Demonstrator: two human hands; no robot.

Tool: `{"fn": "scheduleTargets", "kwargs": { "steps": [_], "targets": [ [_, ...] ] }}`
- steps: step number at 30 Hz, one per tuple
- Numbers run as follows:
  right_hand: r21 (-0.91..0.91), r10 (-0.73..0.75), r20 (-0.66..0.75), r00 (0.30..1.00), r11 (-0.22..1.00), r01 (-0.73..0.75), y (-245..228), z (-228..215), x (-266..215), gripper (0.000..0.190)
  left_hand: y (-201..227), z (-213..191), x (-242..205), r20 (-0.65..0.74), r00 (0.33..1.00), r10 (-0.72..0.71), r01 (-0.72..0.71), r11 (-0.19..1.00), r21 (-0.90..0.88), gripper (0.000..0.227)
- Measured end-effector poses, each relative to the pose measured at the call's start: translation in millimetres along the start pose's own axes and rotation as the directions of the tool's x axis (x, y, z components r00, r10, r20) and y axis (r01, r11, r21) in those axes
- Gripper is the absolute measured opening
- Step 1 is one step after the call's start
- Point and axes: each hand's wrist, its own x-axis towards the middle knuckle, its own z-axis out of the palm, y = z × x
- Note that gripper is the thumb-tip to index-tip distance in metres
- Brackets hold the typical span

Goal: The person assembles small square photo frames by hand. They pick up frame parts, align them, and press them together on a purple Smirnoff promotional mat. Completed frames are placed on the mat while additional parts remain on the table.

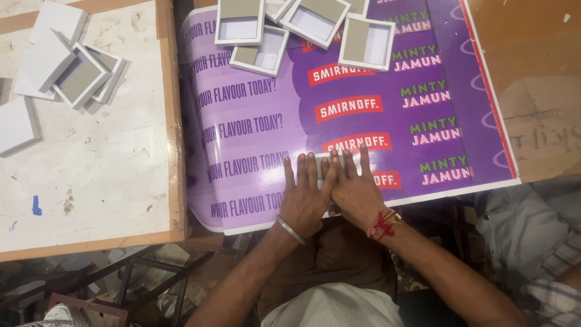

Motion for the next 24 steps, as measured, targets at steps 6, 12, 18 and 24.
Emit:
{"fn": "scheduleTargets", "kwargs": {
  "steps": [6,12,18,24],
  "targets": [
    [0.058,0.097,0.011,0.995,0.994,-0.097,-9,-11,0,0.111,-4,-3,1,-0.026,1.000,0.013,-0.014,0.999,-0.036,0.108],
    [0.084,0.147,-0.021,0.989,0.986,-0.145,-12,-18,1,0.117,-5,-16,3,0.007,1.000,0.009,-0.009,0.998,-0.061,0.106],
    [-0.065,0.174,0.033,0.984,0.983,-0.171,-11,-12,8,0.100,-1,-1,-5,-0.237,0.971,-0.026,0.007,0.996,-0.084,0.096],
    [0.001,0.154,-0.006,0.988,0.988,-0.154,-16,-15,-21,0.108,41,54,-59,-0.612,0.684,-0.398,0.174,0.903,-0.393,0.053]
  ]
}}
